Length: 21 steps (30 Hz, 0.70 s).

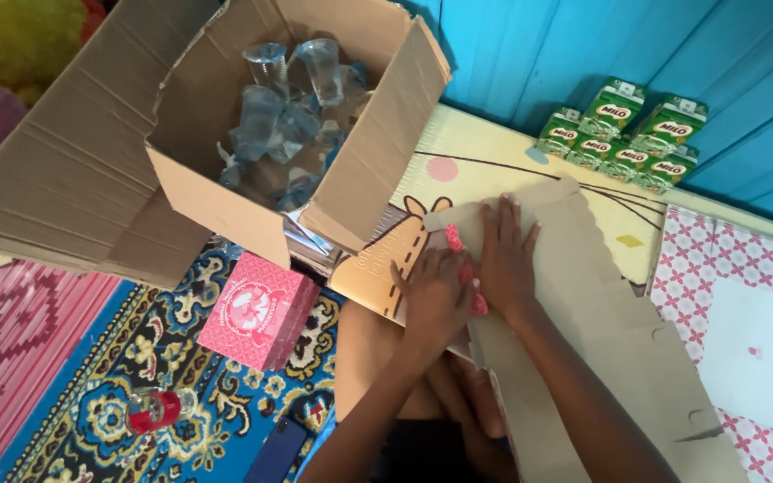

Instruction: Folding cardboard sheets and pressing the edges to assemble them into flat structures or boxes.

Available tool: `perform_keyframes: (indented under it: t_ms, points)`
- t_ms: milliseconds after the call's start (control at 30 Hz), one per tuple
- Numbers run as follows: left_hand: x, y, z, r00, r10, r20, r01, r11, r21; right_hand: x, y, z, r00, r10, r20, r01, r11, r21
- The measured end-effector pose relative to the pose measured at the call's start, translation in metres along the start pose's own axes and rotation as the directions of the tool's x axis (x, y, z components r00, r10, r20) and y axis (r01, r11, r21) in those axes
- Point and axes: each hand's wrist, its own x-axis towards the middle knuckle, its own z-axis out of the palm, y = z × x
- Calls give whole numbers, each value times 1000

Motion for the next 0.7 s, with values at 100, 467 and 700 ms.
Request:
perform_keyframes:
  t_ms: [100, 467, 700]
  points:
    - [-3, 1, -6, 1000, -10, 15, 10, 1000, -5, -1, -2, -2, 1000, 2, 4, -2, 1000, -10]
    - [-10, -3, -16, 999, -35, 32, 36, 999, -40, -3, -6, -4, 999, -18, -44, 18, 1000, 18]
    - [-14, -16, -8, 999, -42, -1, 42, 999, -17, -27, -4, -13, 999, 40, 14, -40, 999, 11]
